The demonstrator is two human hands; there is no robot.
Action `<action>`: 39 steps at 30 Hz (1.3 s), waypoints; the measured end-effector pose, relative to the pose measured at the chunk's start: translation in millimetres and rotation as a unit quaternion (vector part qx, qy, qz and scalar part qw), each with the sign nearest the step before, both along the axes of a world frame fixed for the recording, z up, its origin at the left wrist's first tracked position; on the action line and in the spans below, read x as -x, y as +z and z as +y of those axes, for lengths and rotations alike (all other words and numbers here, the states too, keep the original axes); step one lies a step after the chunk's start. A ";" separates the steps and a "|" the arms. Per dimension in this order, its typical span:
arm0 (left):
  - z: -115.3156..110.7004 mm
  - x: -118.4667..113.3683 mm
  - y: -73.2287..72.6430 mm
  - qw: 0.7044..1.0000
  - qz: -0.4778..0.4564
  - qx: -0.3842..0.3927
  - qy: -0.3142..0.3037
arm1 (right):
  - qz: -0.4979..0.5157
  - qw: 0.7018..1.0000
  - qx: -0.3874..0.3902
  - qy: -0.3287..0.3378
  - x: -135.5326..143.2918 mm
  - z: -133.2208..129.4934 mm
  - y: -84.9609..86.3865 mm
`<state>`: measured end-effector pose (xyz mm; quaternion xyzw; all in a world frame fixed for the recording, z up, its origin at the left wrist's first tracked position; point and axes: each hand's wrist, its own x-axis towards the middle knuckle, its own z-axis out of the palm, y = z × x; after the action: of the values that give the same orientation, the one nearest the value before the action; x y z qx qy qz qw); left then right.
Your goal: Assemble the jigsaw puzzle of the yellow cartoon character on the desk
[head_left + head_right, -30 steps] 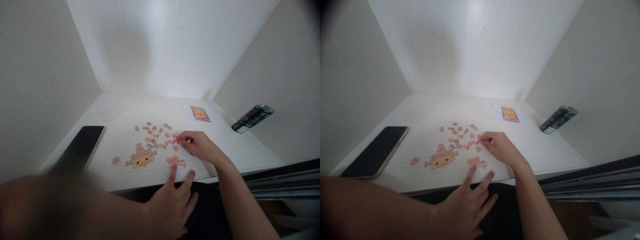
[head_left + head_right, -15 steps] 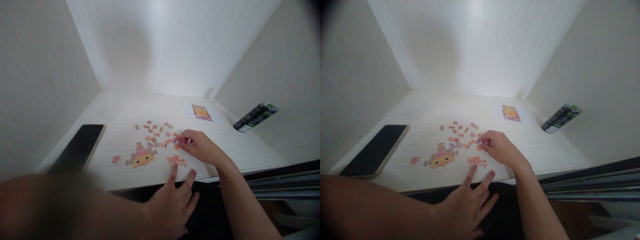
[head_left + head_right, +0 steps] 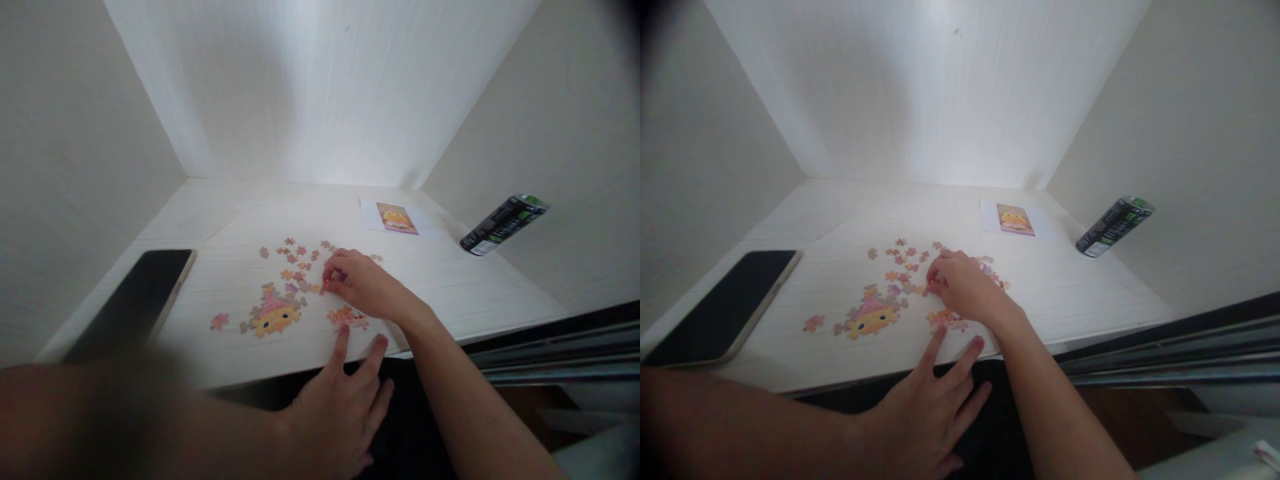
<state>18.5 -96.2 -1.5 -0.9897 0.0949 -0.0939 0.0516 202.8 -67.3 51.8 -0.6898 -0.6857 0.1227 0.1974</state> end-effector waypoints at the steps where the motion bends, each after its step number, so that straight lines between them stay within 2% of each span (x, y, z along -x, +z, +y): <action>1: 0.0 -0.1 -0.5 1.000 0.001 0.001 -0.001 | 0.011 1.000 0.003 -0.007 -0.2 -1.1 1.1; 6: 1.0 -0.9 -2.4 1.000 0.002 0.000 -0.004 | 0.152 0.988 0.022 -0.012 -15.2 -17.1 7.1; 9: 1.9 -1.2 -2.6 1.000 0.001 -0.003 -0.006 | 0.233 0.969 0.084 0.004 -29.3 -31.4 10.3; 11: 2.1 -1.2 -2.5 1.000 0.000 -0.004 -0.006 | 0.247 0.960 0.132 0.022 -34.9 -38.5 12.2; 14: 1.3 -1.0 -2.2 1.000 0.000 -0.001 0.000 | 0.228 0.957 0.173 0.048 -35.6 -43.0 14.6; 18: 0.0 -0.7 -1.1 1.000 0.000 0.002 0.003 | 0.192 0.964 0.173 0.058 -32.3 -43.3 16.1; 23: -0.5 -0.6 -0.7 1.000 0.004 0.003 0.004 | 0.150 0.976 0.152 0.028 -31.5 -43.3 14.8; 28: -0.4 -1.7 -2.5 1.000 0.000 0.003 0.007 | 0.133 0.979 0.146 0.042 -28.6 -41.3 13.5; 32: -1.3 -1.3 -3.2 1.000 -0.008 0.002 0.010 | 0.133 0.979 0.152 0.024 -27.6 -40.1 12.2; 39: -2.1 -0.2 -3.7 1.000 -0.007 0.004 0.004 | 0.047 0.990 0.133 -0.012 -30.2 -39.4 14.4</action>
<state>18.7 -98.4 -5.2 -0.9896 0.0898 -0.1014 0.0488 233.0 -106.7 66.2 -0.7112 -0.6453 0.2425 0.1377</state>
